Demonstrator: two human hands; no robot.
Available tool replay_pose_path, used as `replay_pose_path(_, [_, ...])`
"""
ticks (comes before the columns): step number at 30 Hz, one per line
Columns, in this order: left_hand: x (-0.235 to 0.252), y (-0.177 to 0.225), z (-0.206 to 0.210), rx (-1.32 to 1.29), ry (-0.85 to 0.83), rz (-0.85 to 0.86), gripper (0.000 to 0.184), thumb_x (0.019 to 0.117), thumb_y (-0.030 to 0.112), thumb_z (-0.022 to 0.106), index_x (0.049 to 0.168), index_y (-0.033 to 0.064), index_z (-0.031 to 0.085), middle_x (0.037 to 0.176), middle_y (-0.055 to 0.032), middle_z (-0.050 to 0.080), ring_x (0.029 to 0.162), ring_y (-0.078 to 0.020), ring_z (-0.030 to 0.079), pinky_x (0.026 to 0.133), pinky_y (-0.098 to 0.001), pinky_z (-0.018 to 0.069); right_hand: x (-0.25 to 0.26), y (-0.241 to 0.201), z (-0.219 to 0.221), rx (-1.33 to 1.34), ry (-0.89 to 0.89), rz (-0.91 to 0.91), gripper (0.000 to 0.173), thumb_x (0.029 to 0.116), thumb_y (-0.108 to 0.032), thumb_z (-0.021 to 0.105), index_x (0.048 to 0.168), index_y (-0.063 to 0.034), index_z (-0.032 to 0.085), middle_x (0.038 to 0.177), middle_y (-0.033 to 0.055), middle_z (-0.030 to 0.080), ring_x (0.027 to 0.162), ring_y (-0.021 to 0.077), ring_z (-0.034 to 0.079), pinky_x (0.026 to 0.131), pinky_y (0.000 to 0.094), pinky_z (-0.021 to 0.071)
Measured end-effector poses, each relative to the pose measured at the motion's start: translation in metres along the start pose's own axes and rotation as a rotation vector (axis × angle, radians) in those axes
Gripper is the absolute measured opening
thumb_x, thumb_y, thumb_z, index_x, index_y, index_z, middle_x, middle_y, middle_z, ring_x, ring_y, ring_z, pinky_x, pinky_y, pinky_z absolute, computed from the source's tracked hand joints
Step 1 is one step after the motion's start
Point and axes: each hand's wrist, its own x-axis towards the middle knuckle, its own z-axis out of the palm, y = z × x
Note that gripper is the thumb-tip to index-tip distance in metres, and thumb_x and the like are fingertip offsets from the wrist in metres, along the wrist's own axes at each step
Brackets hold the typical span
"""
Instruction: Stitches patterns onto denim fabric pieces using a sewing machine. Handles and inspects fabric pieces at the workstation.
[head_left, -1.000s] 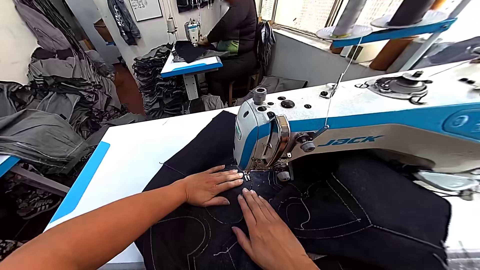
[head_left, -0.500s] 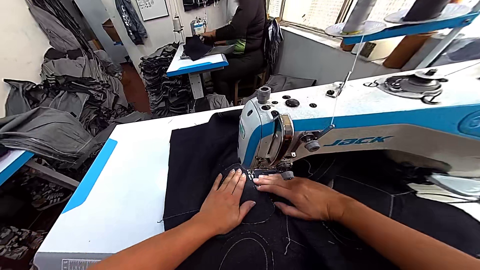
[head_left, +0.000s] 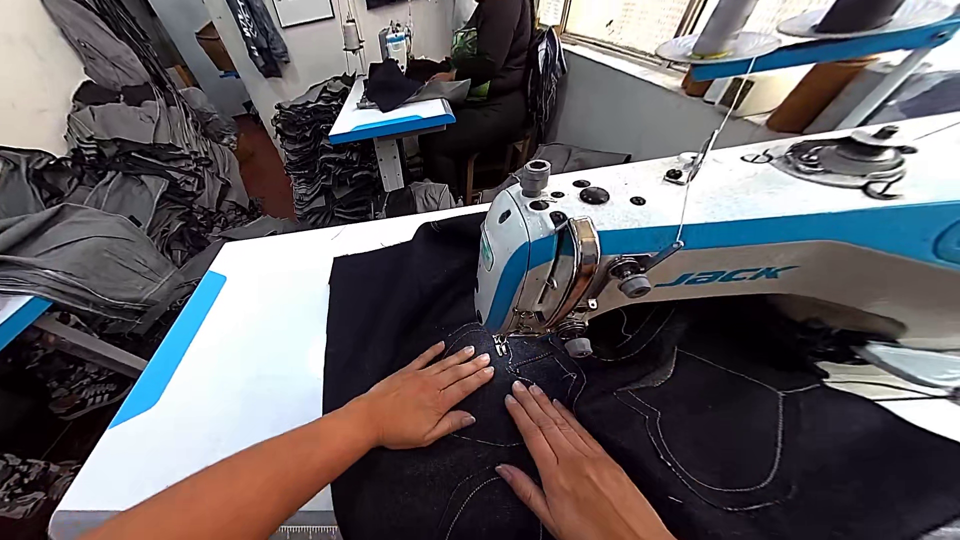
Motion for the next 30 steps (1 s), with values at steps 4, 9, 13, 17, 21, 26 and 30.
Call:
replay_pose_path(4, [0.001,0.02,0.003,-0.066,-0.018,-0.14,0.061,0.1112,0.045,0.023,0.162,0.0117,0.03,0.17,-0.0041,0.025,0.159,-0.0189,0.013,0.128,-0.0536,0.0075,-0.002,0.02,-0.002,0.037,-0.007,-0.074,0.073,0.1041,-0.059,0.035,0.143,-0.0013,0.056,0.15,0.0139,0.056,0.141,0.0292,0.052,0.116,0.0455,0.0422])
replay_pose_path(9, [0.009,0.043,0.003,-0.116,-0.04,-0.306,0.063,0.111,0.047,0.021,0.164,0.0119,0.024,0.171,-0.0045,0.021,0.159,-0.0193,0.011,0.128,-0.0541,0.0041,0.005,0.054,-0.008,0.134,-0.105,-0.161,0.073,0.1029,-0.063,0.038,0.147,-0.0066,0.053,0.154,0.0096,0.053,0.145,0.0257,0.047,0.119,0.0437,0.0394])
replay_pose_path(13, [0.02,0.062,0.006,-0.12,-0.021,-0.455,0.065,0.1105,0.048,0.021,0.164,0.011,0.024,0.172,-0.0037,0.02,0.16,-0.0194,0.009,0.127,-0.0543,0.0036,0.018,0.079,-0.017,0.22,-0.238,-0.209,0.072,0.1038,-0.063,0.036,0.152,-0.0107,0.048,0.16,0.007,0.045,0.15,0.0217,0.039,0.119,0.04,0.0391])
replay_pose_path(17, [0.033,0.076,0.005,-0.126,-0.031,-0.588,0.067,0.1102,0.049,0.021,0.164,0.009,0.022,0.173,-0.0037,0.015,0.16,-0.0192,0.005,0.127,-0.0538,0.0002,0.033,0.1,-0.012,0.284,-0.247,-0.247,0.067,0.1028,-0.06,0.04,0.149,-0.0129,0.052,0.157,0.0033,0.049,0.147,0.0187,0.044,0.113,0.0383,0.0456])
replay_pose_path(21, [0.046,0.087,0.006,-0.127,-0.028,-0.691,0.069,0.1097,0.05,0.021,0.164,0.0082,0.02,0.173,-0.0046,0.013,0.16,-0.0205,0.003,0.127,-0.0565,-0.0011,0.047,0.12,-0.001,0.365,-0.203,-0.31,0.063,0.1018,-0.058,0.045,0.141,-0.0109,0.059,0.15,0.0029,0.057,0.144,0.017,0.048,0.114,0.0345,0.0437])
replay_pose_path(26, [0.054,0.09,0.006,-0.114,-0.032,-0.73,0.071,0.1094,0.052,0.02,0.164,0.0072,0.018,0.173,-0.0053,0.01,0.16,-0.0207,0.002,0.126,-0.0562,-0.0022,0.056,0.133,0.004,0.392,-0.193,-0.359,0.062,0.1007,-0.056,0.047,0.141,-0.0108,0.061,0.151,0.0042,0.056,0.146,0.0179,0.046,0.115,0.0343,0.0421])
replay_pose_path(30, [0.053,0.089,0.008,-0.096,-0.016,-0.727,0.071,0.1092,0.053,0.02,0.164,0.0072,0.019,0.173,-0.0052,0.011,0.16,-0.0207,0.003,0.127,-0.0555,-0.0014,0.056,0.133,0.006,0.403,-0.177,-0.37,0.061,0.1012,-0.055,0.047,0.14,-0.0098,0.061,0.15,0.0054,0.057,0.145,0.0175,0.046,0.116,0.0336,0.0406])
